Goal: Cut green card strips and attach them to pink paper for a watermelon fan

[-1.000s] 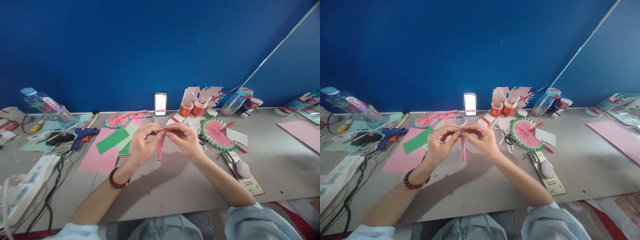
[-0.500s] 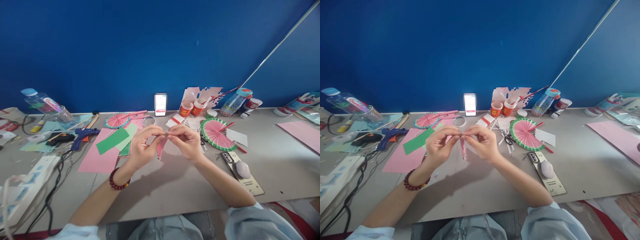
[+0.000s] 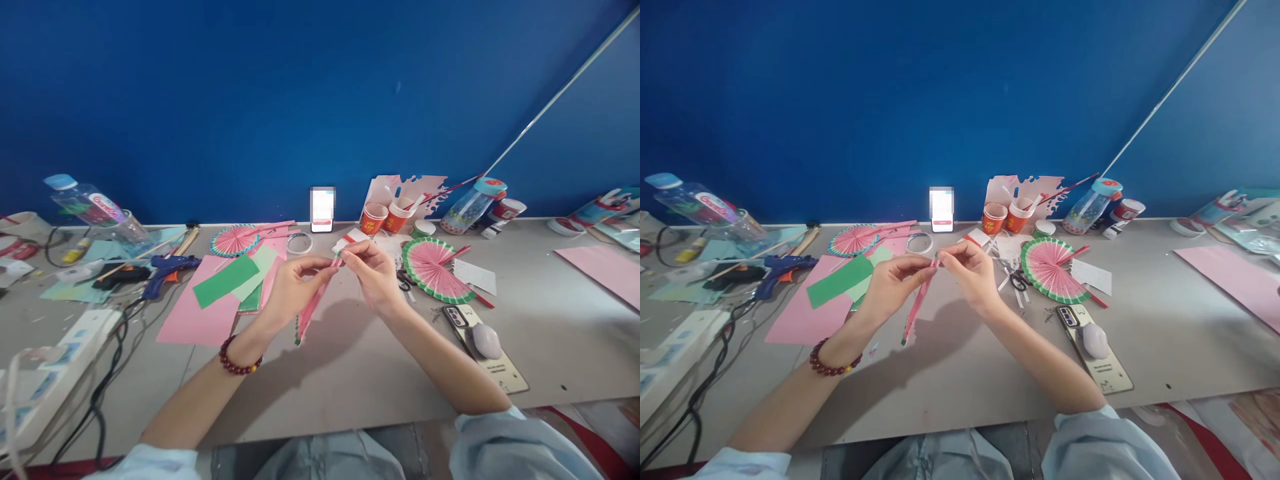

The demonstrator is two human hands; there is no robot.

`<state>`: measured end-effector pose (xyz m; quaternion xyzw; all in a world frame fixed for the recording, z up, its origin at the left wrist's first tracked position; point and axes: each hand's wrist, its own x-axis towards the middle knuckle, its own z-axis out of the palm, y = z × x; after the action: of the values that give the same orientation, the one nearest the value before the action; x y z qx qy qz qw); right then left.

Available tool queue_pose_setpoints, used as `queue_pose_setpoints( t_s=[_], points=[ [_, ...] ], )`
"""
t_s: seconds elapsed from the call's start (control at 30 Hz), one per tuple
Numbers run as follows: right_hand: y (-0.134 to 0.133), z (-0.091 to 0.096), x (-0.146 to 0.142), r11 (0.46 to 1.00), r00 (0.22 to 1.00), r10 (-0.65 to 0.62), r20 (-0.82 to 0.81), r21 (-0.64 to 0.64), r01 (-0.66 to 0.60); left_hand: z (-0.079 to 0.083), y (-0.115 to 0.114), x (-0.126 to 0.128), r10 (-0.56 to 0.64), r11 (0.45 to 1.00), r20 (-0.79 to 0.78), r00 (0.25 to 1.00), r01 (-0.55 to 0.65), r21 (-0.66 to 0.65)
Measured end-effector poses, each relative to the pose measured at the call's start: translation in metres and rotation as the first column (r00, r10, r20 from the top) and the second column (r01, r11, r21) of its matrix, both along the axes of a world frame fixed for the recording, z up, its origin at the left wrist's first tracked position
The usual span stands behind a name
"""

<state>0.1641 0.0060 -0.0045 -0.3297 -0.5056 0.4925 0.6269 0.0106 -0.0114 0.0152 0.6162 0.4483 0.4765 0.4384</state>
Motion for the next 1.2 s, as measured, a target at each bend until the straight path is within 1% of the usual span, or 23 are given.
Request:
queue_pose_setpoints(
  t_s=[0.07,0.13,0.27,0.5,0.67,0.73,0.8,0.87,0.97,1.03,1.13,1.2],
  points=[
    [0.001,0.001,0.000,0.998,0.999,0.044,-0.025,-0.049,-0.046,-0.001,0.002,0.000,-0.011,0.999,0.025,1.000,0.012,-0.038],
    [0.001,0.002,0.000,0.996,0.998,0.049,-0.035,-0.078,-0.052,-0.003,0.004,-0.001,-0.038,0.995,0.066,0.997,0.044,-0.086],
    [0.001,0.002,0.000,0.998,1.000,0.029,-0.012,-0.051,-0.029,-0.006,0.006,-0.002,-0.057,0.988,0.118,0.991,0.073,-0.135],
    [0.000,0.000,0.000,0.999,0.997,-0.048,0.058,0.013,0.048,-0.006,0.002,0.001,-0.086,0.993,0.076,0.993,0.091,-0.068],
    [0.002,-0.002,0.000,0.995,0.995,-0.092,0.027,-0.024,0.092,-0.009,0.004,0.001,-0.112,0.992,0.113,0.987,0.117,-0.040],
    [0.004,-0.004,0.000,0.993,0.994,-0.106,0.017,-0.042,0.106,-0.010,0.005,0.001,-0.103,0.994,0.131,0.986,0.105,-0.012],
    [0.005,-0.004,0.001,0.994,0.995,-0.101,0.015,-0.046,0.102,-0.010,0.005,0.001,-0.085,0.996,0.146,0.986,0.085,0.008],
    [0.007,-0.004,0.002,0.996,0.997,-0.074,0.032,-0.043,0.076,-0.010,0.005,0.000,-0.084,0.996,0.155,0.984,0.085,0.001],
    [0.009,0.001,0.007,0.999,0.995,-0.029,0.098,-0.027,0.032,-0.011,0.006,-0.002,-0.070,0.997,0.142,0.987,0.074,-0.021],
    [0.010,0.005,0.013,1.000,0.981,0.011,0.195,-0.009,-0.010,-0.012,0.008,-0.003,-0.040,0.999,0.110,0.993,0.041,-0.009],
    [0.011,0.011,0.022,0.991,0.909,0.124,0.399,-0.007,-0.132,-0.013,0.009,-0.005,-0.008,0.998,0.042,0.999,0.005,0.070],
    [0.011,0.013,0.027,0.987,0.856,0.142,0.497,-0.001,-0.163,-0.014,0.010,-0.006,0.000,0.988,-0.006,1.000,0.001,0.155]
  ],
)
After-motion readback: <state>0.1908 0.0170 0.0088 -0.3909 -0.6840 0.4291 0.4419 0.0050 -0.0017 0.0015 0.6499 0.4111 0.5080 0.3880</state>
